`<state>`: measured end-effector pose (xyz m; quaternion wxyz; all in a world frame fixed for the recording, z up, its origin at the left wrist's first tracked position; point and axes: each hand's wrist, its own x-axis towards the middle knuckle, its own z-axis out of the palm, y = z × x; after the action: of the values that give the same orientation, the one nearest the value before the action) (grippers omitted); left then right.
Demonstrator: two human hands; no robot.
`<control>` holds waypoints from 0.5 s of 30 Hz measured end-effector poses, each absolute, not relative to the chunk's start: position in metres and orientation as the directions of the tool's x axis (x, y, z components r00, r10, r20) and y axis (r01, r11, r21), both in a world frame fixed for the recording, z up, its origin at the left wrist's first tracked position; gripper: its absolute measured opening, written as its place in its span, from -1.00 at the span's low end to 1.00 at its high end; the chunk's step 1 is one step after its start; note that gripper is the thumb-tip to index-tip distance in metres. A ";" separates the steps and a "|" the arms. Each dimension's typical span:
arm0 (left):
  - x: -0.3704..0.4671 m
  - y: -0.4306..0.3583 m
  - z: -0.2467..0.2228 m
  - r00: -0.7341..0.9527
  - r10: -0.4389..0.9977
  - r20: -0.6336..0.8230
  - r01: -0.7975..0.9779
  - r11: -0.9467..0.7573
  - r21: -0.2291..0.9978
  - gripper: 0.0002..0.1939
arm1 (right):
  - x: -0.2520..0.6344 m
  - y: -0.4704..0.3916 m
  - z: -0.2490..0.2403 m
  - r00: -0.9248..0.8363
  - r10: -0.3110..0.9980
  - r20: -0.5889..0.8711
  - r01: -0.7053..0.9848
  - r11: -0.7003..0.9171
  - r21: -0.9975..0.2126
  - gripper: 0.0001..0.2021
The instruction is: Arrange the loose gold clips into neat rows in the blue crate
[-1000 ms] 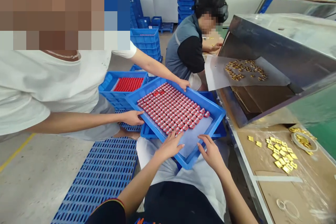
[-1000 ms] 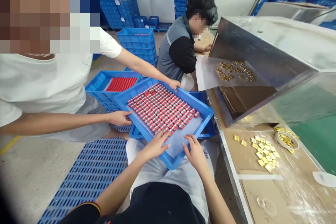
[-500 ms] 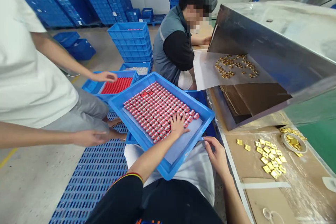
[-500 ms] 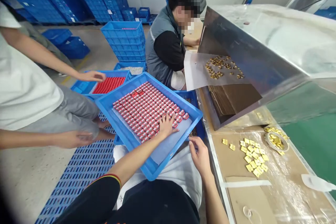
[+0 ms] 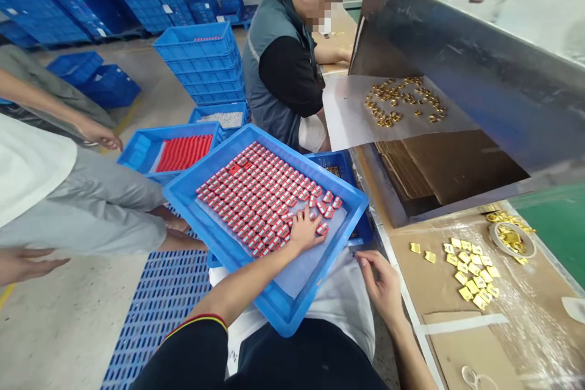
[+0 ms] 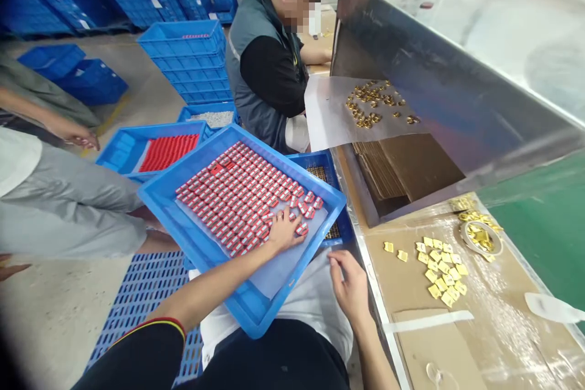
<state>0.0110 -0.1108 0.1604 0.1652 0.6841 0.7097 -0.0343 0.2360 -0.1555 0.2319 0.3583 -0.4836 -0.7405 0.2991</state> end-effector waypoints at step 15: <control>0.001 -0.102 0.172 0.041 0.950 -0.310 0.984 0.016 0.178 -0.36 | 0.102 -0.014 0.224 -0.365 0.757 -0.543 0.921 0.378 -0.093 -0.26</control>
<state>0.0010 -0.1022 0.1723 0.1751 0.6999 0.6908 -0.0486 0.1016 -0.0139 0.2237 -0.2110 -0.5225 -0.8027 0.1952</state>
